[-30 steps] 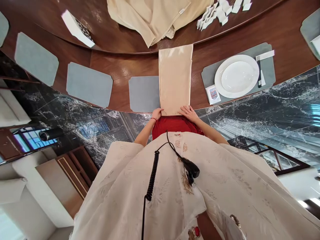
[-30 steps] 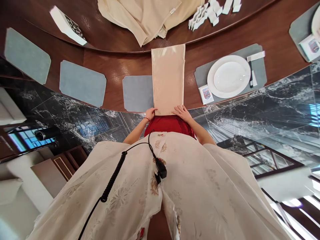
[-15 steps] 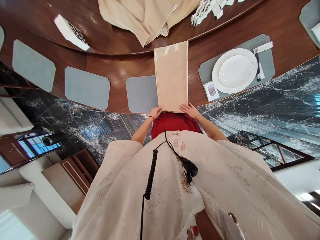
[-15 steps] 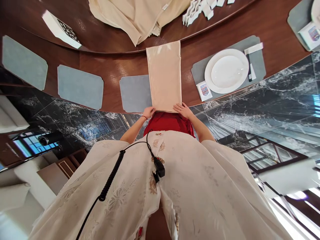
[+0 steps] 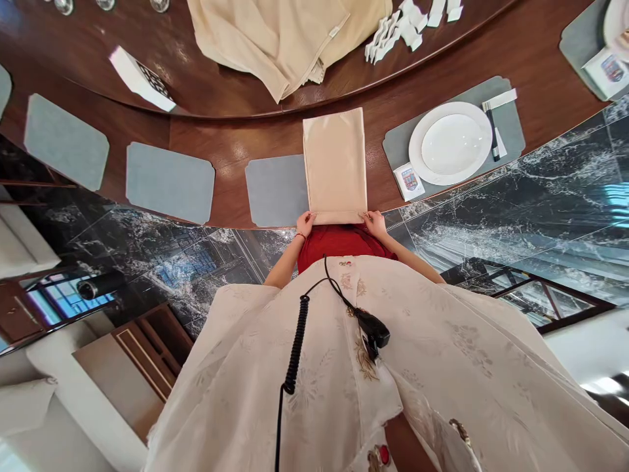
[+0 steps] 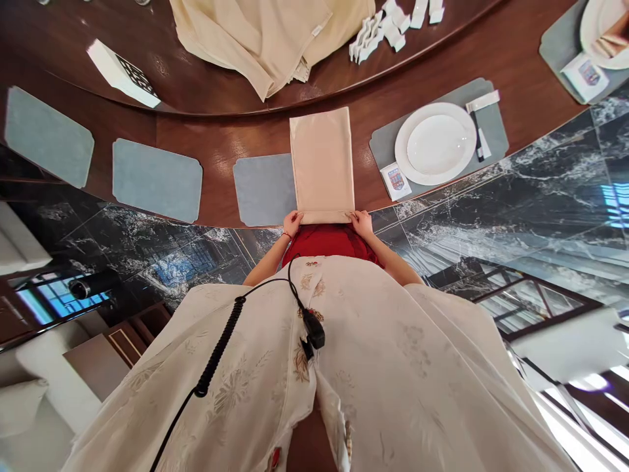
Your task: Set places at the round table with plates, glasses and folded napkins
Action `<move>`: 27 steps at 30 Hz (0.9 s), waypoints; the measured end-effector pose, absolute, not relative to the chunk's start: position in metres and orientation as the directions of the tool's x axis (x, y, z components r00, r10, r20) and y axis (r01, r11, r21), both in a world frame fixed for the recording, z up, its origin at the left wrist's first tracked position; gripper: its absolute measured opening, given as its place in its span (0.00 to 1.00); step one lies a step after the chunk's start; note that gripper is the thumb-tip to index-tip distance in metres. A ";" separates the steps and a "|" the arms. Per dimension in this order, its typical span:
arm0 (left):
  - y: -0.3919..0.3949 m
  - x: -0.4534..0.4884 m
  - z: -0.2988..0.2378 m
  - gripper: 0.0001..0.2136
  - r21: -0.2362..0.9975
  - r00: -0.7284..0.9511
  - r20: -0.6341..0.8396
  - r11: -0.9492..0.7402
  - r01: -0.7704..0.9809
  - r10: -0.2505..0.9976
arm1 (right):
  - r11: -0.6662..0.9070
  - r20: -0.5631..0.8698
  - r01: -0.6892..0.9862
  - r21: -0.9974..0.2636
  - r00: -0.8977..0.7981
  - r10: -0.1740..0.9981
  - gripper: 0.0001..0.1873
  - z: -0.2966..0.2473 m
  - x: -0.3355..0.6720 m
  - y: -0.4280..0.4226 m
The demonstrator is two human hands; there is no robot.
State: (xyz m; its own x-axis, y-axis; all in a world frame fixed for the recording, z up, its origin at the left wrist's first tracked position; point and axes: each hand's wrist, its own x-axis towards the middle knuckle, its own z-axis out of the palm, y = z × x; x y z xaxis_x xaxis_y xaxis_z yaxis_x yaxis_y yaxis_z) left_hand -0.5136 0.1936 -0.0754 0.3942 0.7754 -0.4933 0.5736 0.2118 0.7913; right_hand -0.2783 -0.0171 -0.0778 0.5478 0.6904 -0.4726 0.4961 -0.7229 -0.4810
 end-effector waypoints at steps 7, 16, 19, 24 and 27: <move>0.175 -0.511 -0.083 0.08 0.726 0.269 -0.544 0.286 0.625 0.795 | -0.843 -0.547 0.151 -0.516 0.699 0.460 0.21 -0.087 -0.286 -0.011; 0.174 -0.507 -0.091 0.07 0.685 0.161 -0.539 0.318 0.656 0.827 | -0.814 -0.503 0.100 -0.572 0.741 0.445 0.24 -0.089 -0.290 -0.014; 0.172 -0.506 -0.093 0.07 0.680 0.112 -0.539 0.353 0.642 0.835 | -0.814 -0.524 0.008 -0.580 0.762 0.381 0.21 -0.089 -0.291 -0.014; 0.167 -0.502 -0.091 0.06 0.678 0.106 -0.581 0.407 0.612 0.807 | -0.752 -0.570 -0.247 -0.610 0.796 0.201 0.18 -0.088 -0.293 -0.010; 0.171 -0.504 -0.086 0.13 0.663 0.098 -0.634 0.475 0.578 0.767 | -0.649 -0.714 -0.484 -0.587 0.687 0.133 0.19 -0.082 -0.290 -0.007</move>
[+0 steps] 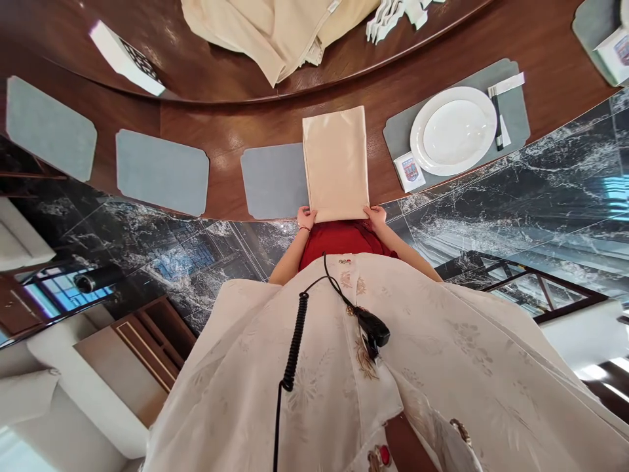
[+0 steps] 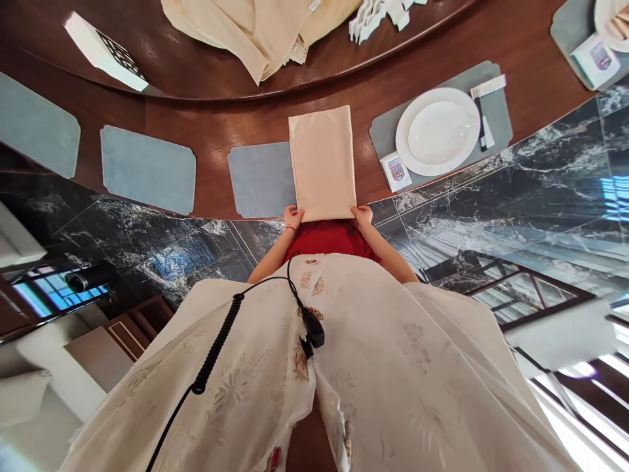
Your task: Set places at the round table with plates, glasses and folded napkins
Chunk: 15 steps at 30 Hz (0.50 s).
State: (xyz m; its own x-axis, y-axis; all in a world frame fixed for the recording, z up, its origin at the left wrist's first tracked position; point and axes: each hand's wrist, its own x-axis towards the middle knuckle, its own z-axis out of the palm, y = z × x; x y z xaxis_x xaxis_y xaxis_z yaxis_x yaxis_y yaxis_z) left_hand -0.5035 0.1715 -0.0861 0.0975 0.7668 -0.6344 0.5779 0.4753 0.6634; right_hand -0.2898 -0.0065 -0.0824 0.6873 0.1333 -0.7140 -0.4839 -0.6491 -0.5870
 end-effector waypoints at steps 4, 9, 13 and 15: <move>0.191 -0.518 -0.074 0.09 0.669 0.351 -0.717 0.452 0.591 0.602 | -0.657 -0.883 -0.593 -0.465 0.369 0.291 0.20 -0.070 -0.272 -0.016; 0.225 -0.527 -0.049 0.13 0.823 0.556 -0.494 0.154 0.547 0.668 | -0.577 -0.575 -0.160 -0.801 0.471 0.669 0.22 -0.046 -0.243 -0.024; 0.247 -0.514 -0.026 0.14 0.923 0.602 -0.124 -0.131 0.361 0.789 | -0.358 -0.200 0.167 -0.919 0.586 0.785 0.20 -0.021 -0.226 -0.011; 0.253 -0.506 -0.020 0.13 0.943 0.621 -0.047 -0.170 0.286 0.783 | -0.313 -0.120 0.245 -0.918 0.580 0.805 0.17 -0.015 -0.220 -0.005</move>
